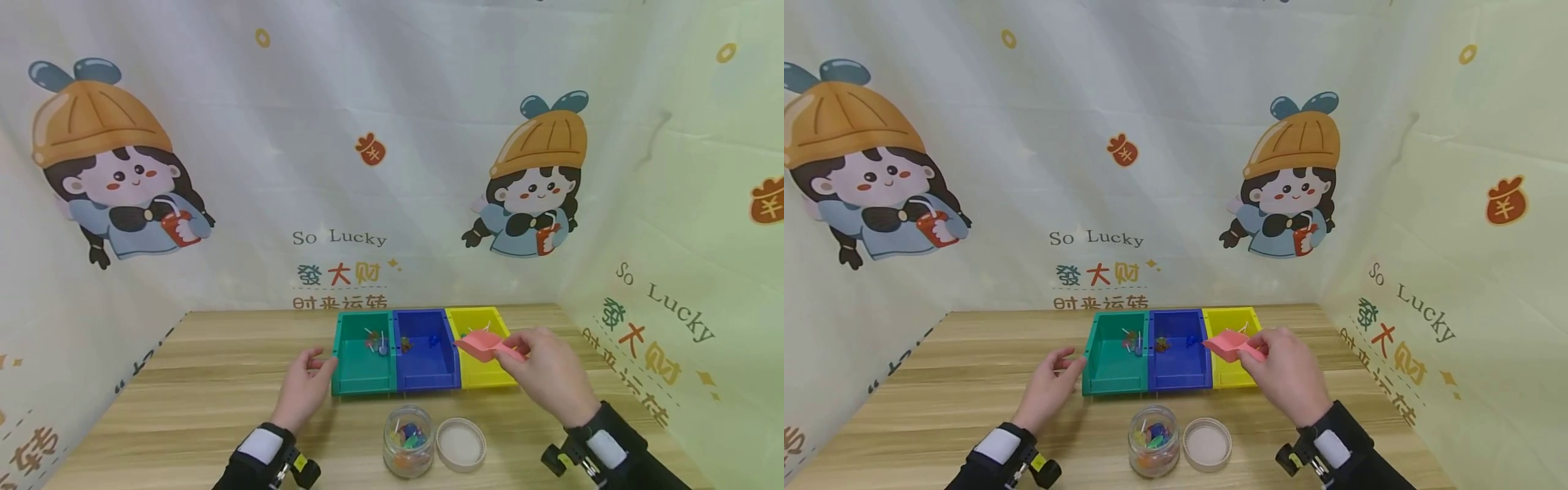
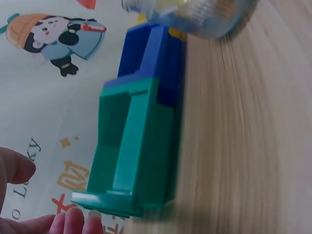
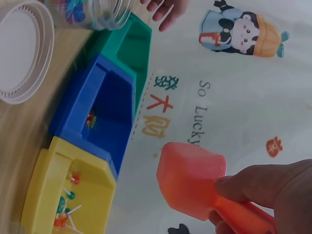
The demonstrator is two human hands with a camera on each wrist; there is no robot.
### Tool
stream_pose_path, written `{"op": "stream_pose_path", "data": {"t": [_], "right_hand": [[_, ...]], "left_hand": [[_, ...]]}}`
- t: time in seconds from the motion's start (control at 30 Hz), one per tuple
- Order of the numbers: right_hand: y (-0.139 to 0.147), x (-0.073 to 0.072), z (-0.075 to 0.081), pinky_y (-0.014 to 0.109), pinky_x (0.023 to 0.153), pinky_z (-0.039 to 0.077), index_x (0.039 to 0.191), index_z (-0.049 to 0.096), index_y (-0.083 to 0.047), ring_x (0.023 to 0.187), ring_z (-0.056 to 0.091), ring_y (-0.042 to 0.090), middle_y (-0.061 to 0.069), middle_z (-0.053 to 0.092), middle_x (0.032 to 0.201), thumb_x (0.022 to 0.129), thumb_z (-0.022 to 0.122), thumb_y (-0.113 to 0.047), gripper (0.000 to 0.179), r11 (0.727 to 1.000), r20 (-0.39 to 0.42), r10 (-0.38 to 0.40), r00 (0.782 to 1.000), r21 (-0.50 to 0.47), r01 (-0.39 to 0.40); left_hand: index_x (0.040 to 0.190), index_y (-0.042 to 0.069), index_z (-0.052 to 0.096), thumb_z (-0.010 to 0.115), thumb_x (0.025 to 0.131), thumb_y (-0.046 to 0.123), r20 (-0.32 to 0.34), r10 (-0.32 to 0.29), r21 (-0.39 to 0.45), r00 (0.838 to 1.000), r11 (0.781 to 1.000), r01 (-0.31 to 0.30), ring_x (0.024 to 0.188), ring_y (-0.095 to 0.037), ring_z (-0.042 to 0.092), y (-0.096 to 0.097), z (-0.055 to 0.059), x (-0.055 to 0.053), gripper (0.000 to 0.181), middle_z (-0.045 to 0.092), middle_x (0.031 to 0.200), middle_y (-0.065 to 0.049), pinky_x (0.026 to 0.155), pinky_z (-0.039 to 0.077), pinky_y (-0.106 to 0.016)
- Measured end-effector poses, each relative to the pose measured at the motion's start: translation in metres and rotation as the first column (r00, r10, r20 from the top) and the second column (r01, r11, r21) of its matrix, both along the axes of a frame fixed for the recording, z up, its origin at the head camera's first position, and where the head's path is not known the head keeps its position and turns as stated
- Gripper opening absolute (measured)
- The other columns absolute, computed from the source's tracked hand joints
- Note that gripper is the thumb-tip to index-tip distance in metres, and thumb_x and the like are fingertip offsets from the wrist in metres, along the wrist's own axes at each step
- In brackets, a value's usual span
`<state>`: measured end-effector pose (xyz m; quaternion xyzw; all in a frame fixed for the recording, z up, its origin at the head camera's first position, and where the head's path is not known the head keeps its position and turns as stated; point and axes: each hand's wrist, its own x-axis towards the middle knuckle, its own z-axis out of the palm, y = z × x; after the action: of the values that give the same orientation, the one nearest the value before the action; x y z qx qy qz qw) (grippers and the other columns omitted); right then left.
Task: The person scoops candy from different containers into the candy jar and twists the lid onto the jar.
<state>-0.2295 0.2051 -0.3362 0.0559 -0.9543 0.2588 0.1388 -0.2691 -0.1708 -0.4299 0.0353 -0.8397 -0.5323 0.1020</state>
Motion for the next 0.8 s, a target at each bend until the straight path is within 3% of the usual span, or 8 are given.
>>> {"op": "stream_pose_path", "data": {"t": [0.37, 0.6, 0.8], "right_hand": [[0.018, -0.021, -0.012, 0.032, 0.061, 0.043, 0.116, 0.078, 0.003, 0.079, 0.056, 0.025, 0.020, 0.066, 0.104, 0.102, 0.076, -0.030, 0.036, 0.998, 0.018, -0.059, 0.998, -0.007, 0.059], [0.026, -0.031, -0.018, 0.032, 0.060, 0.044, 0.113, 0.077, 0.004, 0.076, 0.057, 0.025, 0.018, 0.064, 0.100, 0.102, 0.073, -0.030, 0.036, 0.998, 0.055, -0.070, 0.996, -0.001, 0.070], [0.032, -0.040, -0.025, 0.031, 0.059, 0.043, 0.107, 0.078, 0.003, 0.071, 0.058, 0.023, 0.014, 0.070, 0.091, 0.101, 0.074, -0.030, 0.034, 0.998, 0.069, -0.064, 0.996, -0.001, 0.064]], "left_hand": [[0.154, -0.009, 0.054, 0.054, 0.115, 0.035, 0.031, 0.025, -0.035, 0.999, 0.999, -0.023, 0.121, -0.042, 0.066, -0.003, -0.014, -0.030, 0.059, 0.068, 0.135, -0.033, 0.102, 0.057, -0.056], [0.155, -0.010, 0.054, 0.051, 0.115, 0.030, 0.047, 0.011, -0.015, 0.999, 1.000, -0.011, 0.135, -0.049, 0.062, 0.001, -0.022, -0.037, 0.056, 0.064, 0.145, -0.035, 0.115, 0.051, -0.063], [0.151, -0.006, 0.060, 0.050, 0.115, 0.028, 0.039, -0.001, -0.033, 0.999, 0.999, 0.002, 0.149, -0.051, 0.053, 0.003, -0.025, -0.041, 0.050, 0.061, 0.154, -0.030, 0.124, 0.044, -0.065]]}}
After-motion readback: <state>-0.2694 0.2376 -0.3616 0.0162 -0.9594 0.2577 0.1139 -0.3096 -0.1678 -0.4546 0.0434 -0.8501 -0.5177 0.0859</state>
